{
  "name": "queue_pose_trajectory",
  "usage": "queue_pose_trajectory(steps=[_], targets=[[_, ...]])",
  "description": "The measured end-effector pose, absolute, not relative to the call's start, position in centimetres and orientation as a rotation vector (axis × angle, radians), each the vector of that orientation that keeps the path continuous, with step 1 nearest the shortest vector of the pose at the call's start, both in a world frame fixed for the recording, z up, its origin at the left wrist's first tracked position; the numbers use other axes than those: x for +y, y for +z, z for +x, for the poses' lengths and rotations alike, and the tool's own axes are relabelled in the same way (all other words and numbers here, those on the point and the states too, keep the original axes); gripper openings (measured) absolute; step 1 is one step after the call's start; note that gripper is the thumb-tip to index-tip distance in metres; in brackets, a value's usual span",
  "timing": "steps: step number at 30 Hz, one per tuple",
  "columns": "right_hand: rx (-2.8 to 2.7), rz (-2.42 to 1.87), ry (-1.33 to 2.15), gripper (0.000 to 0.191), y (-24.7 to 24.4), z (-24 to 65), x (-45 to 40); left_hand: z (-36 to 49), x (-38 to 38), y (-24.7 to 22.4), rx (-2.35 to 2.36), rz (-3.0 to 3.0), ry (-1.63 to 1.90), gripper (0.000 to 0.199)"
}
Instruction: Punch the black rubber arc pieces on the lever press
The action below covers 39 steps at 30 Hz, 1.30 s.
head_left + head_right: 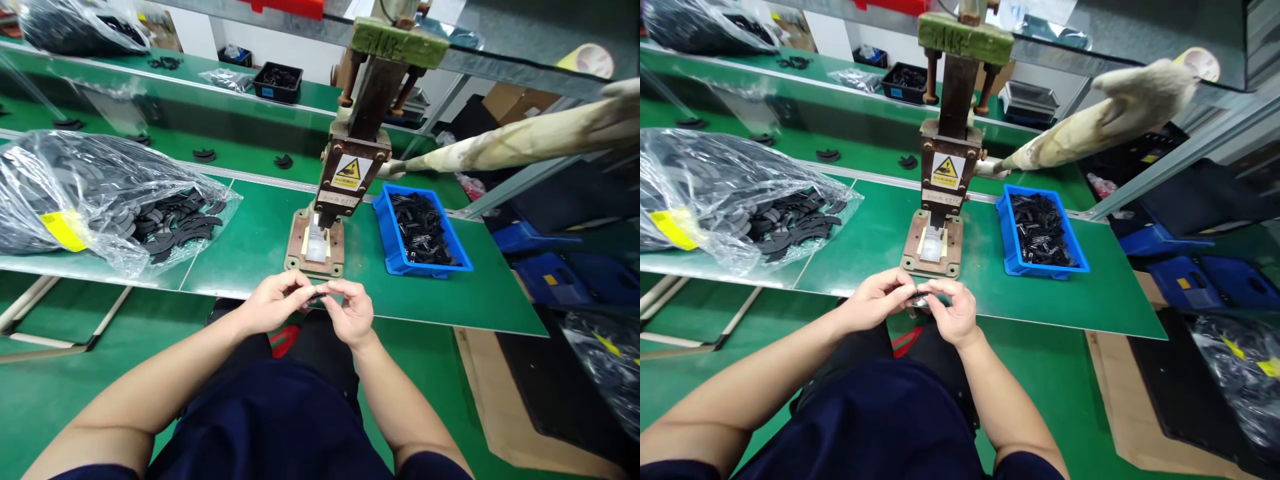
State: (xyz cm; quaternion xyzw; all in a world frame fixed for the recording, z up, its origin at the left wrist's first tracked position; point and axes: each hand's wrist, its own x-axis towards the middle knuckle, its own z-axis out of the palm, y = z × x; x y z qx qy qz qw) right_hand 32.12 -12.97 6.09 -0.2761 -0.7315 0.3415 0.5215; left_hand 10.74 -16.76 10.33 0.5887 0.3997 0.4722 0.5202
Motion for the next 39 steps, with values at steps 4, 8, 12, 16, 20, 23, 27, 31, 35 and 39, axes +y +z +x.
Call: queue_pose_trajectory(steps=[4, 8, 12, 16, 20, 23, 27, 31, 35, 39], targets=[[-1.936, -0.545, 0.778, 0.043, 7.4, 32.6, -12.6, 10.9, -16.6, 10.3, 0.851, 1.139, 0.906, 0.035], [-2.028, -0.533, 0.719, 0.047, 9.0, 33.5, -11.7, 10.8, -15.4, 9.4, 0.758, 1.094, 0.88, 0.039], [-1.842, -0.74, 0.391, 0.037, 13.2, 36.2, -8.0, 9.6, -11.1, 7.6, 0.989, 1.252, 1.151, 0.038], [-1.55, -0.593, 0.221, 0.046, 21.6, 37.7, -4.1, 8.2, -5.5, 6.1, 1.269, 1.48, 1.306, 0.027], [-1.587, -0.372, 0.397, 0.065, 29.0, 35.9, -3.5, 7.6, -2.4, 6.0, 1.46, 1.97, 1.143, 0.018], [-1.671, -0.394, 0.435, 0.052, 30.6, 34.2, -4.1, 7.6, -1.7, 6.2, 1.44, 2.196, 1.008, 0.019], [-1.685, -0.354, 0.382, 0.029, 27.6, 33.7, -5.8, 7.7, -1.4, 6.4, 1.354, 2.316, 0.952, 0.022], [-1.752, -0.4, 0.265, 0.026, 21.5, 34.5, -8.2, 7.9, -1.3, 6.4, 1.345, 2.268, 0.999, 0.02], [-1.729, -0.454, 0.149, 0.021, 16.6, 35.0, -9.0, 8.3, -1.4, 6.4, 1.329, 2.254, 1.018, 0.02], [-1.661, -0.436, 0.104, 0.023, 15.1, 34.8, -8.2, 6.2, -1.4, 6.3, 1.387, 2.273, 0.974, 0.025]])
